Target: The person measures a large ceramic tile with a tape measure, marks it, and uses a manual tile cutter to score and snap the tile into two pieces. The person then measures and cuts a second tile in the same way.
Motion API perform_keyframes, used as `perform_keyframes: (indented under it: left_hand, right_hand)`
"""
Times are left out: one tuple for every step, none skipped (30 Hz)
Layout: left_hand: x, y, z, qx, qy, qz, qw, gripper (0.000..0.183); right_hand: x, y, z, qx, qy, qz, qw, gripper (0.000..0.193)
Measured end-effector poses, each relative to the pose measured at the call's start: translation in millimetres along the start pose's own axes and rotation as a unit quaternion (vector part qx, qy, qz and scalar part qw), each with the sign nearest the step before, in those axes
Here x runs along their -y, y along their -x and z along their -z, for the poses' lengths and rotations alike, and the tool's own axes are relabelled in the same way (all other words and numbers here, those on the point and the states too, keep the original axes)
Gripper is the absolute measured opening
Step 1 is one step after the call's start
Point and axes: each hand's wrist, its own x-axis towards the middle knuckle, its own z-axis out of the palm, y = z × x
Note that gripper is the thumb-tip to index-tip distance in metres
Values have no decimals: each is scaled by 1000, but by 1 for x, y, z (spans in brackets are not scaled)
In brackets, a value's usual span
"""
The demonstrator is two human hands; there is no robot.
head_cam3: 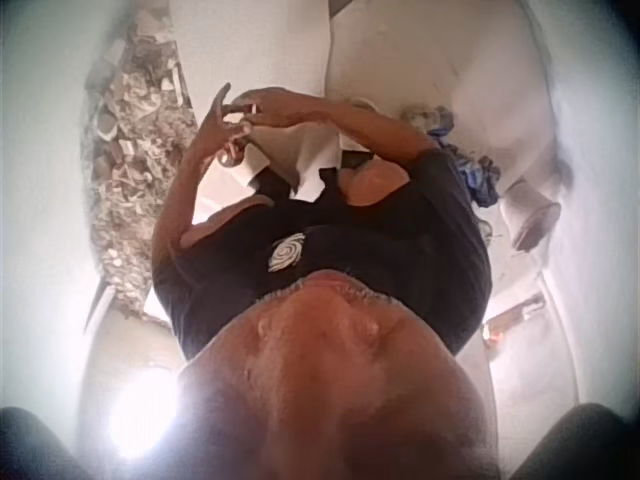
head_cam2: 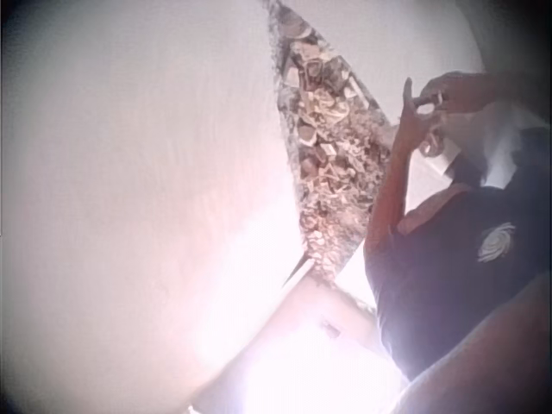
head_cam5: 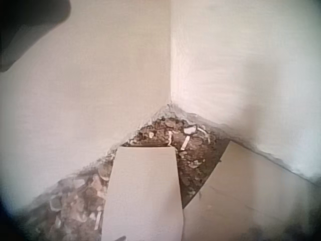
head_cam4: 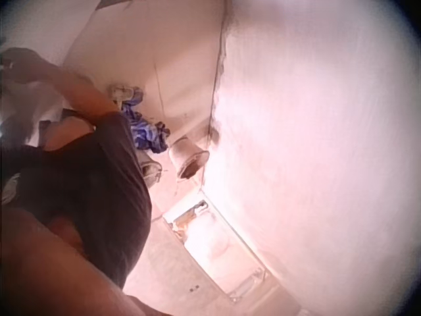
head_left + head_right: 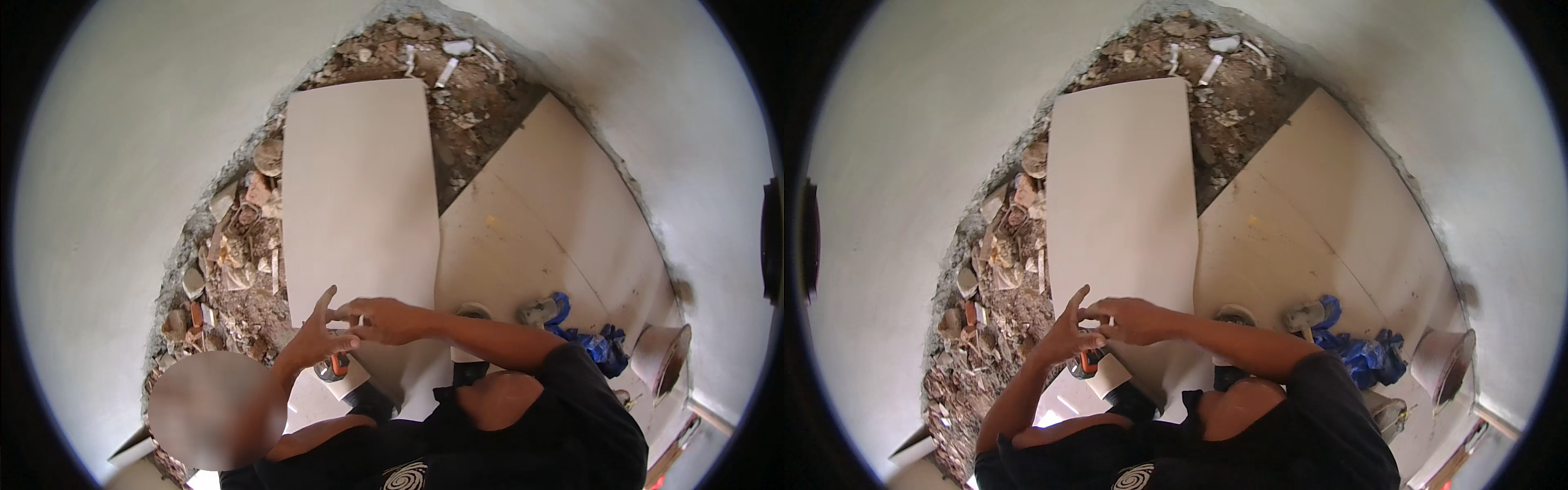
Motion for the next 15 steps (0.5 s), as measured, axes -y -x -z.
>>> perform_keyframes:
  left_hand:
    - [-7,-1,-3,19,30,2,999,131]
    - [-12,-3,-6,22,-11,7,1000,131]
    - [-16,-4,-10,25,-47,-8,999,132]
    - [-19,-5,-13,21,-89,-22,996,132]
    - [-21,-6,-17,30,-67,-9,997,131]
    - [-22,-7,-20,39,-51,-12,998,131]
    - [-22,-7,-22,41,-45,-8,998,131]
    - [-22,-8,-25,39,-47,8,998,130]
    - [-21,-8,-26,63,-56,12,996,130]
    - [-21,-8,-27,82,-73,29,993,131]
    - [-21,-9,-28,95,-90,38,991,131]
    - [-20,-9,-28,106,-82,34,990,130]
    - [-20,-9,-28,111,-72,24,991,130]
    - [-20,-9,-29,116,-70,29,990,130]
    - [-21,-9,-28,118,-101,-5,988,129]
  right_hand:
    - [3,3,-2,4,-9,-15,1000,48]
    - [4,5,-3,4,-27,-21,999,50]
    - [3,7,-4,4,-38,-23,999,49]
    - [2,9,-5,2,-58,-17,998,49]
    - [0,10,-4,1,-78,-11,997,49]
    - [-2,11,-5,19,-74,-22,997,46]
    - [-5,12,-4,38,-69,-33,996,43]
    - [-7,12,-5,58,-66,-43,995,41]
    - [-9,12,-5,57,-63,-47,995,38]
    - [-10,13,-6,57,-60,-49,995,36]
    - [-11,13,-6,57,-57,-51,995,34]
    - [-12,13,-8,51,-56,-51,996,32]
    - [-13,14,-8,45,-55,-51,996,31]
    - [-14,14,-9,39,-54,-46,997,30]
    - [-15,15,-10,27,-61,-45,997,30]
